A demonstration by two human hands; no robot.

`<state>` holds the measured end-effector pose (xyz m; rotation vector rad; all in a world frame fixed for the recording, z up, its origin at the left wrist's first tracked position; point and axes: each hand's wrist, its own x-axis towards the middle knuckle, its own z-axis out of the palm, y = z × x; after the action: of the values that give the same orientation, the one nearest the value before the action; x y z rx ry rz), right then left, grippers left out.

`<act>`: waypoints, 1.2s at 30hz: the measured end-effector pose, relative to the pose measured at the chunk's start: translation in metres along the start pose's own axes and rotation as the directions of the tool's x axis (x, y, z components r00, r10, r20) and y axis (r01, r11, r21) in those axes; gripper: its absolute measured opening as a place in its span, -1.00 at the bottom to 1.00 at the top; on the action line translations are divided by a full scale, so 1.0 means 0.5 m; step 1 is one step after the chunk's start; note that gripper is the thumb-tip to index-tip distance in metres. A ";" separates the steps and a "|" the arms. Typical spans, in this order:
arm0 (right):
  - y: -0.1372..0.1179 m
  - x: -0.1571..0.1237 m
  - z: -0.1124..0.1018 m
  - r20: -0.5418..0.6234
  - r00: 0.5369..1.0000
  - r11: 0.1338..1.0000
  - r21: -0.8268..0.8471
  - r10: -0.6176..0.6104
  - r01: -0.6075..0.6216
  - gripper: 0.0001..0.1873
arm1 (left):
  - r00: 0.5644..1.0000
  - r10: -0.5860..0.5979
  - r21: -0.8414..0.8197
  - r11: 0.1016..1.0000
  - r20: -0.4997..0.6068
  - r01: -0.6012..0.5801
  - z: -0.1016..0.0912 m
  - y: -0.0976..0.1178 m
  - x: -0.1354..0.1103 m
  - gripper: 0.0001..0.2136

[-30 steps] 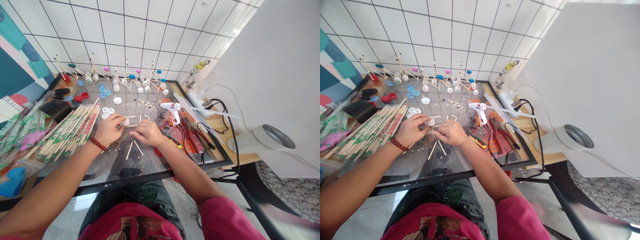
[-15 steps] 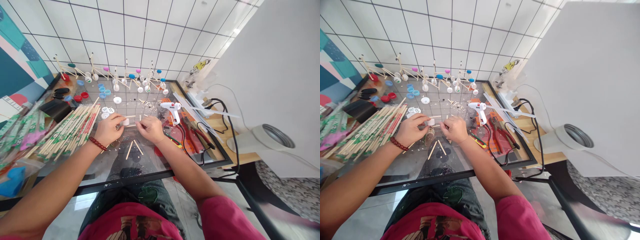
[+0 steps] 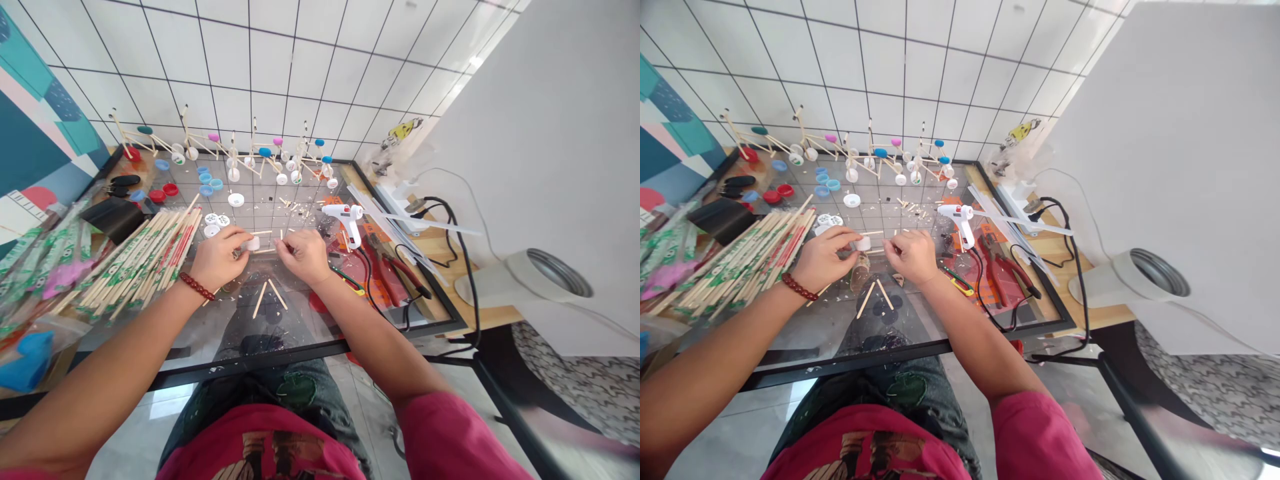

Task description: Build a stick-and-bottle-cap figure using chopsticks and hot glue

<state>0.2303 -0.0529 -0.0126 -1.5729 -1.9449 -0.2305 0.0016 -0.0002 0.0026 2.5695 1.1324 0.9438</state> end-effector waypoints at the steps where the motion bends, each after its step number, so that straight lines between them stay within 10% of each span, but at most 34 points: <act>1: 0.000 0.000 0.000 -0.005 1.000 1.000 0.001 -0.001 0.001 -0.54 | 1.000 0.000 0.000 1.000 0.001 0.000 0.000 0.000 0.000 -0.71; 13: 0.002 0.003 -0.004 0.071 0.997 0.998 0.061 -0.023 0.018 -0.90 | 1.000 0.008 -0.009 1.000 0.006 -0.008 0.000 0.001 0.000 -0.71; 36: 0.003 0.002 -0.005 0.142 0.989 0.999 0.033 -0.045 0.041 -0.76 | 1.000 0.001 -0.013 1.000 0.015 -0.001 0.001 -0.002 0.000 -0.71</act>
<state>0.2324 -0.0529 -0.0105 -1.5673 -2.0834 -0.1081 0.0011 0.0006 0.0020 2.5627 1.1177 0.9275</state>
